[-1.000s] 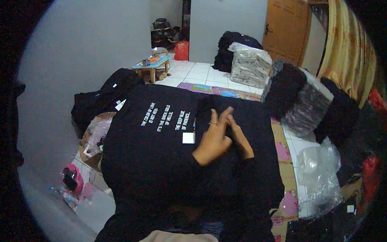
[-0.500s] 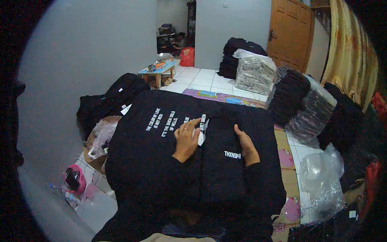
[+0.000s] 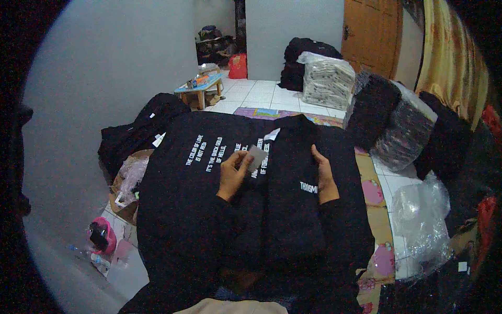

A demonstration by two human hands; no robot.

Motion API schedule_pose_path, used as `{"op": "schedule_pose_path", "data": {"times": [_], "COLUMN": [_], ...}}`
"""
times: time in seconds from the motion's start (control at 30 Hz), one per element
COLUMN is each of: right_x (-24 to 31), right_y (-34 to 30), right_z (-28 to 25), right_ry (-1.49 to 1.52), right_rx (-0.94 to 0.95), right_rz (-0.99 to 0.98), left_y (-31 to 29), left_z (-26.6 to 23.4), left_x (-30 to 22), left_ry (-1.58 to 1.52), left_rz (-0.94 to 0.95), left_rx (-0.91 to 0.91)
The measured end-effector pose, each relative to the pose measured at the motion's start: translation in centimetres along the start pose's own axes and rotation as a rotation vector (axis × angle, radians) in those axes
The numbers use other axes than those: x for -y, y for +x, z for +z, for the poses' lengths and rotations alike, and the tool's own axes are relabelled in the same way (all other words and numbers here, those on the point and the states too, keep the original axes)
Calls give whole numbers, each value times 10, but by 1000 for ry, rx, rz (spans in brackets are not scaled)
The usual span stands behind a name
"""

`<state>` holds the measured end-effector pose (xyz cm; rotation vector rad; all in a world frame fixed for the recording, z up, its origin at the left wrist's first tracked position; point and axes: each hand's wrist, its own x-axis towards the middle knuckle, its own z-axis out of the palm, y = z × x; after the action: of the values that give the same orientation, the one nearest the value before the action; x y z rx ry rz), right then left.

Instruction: The person folds black t-shirts and places each one into a clear plastic bag, then sets the packaged items aside. The process is repeated for multiple shirts in a room with stacks of clothing and packaging materials.

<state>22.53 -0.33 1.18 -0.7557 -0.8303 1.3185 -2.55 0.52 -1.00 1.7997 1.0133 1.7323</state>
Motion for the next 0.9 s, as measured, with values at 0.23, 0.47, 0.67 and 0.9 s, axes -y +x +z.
{"op": "schedule_pose_path", "data": {"times": [0.23, 0.47, 0.67, 0.9], "right_x": [4, -2, -2, -6], "right_y": [-8, -9, -17, -22], "right_z": [6, 26, 22, 36], "right_ry": [48, 42, -161, -421], "right_rx": [33, 47, 144, 236], "right_rz": [-80, -37, 228, 240], "left_y": [-6, -28, -30, -97], "left_z": [1, 18, 28, -43], "left_x": [5, 6, 24, -38], "left_ry": [187, -26, -522, 2], "left_rz": [126, 57, -241, -199], "left_rx": [16, 301, 530, 103]}}
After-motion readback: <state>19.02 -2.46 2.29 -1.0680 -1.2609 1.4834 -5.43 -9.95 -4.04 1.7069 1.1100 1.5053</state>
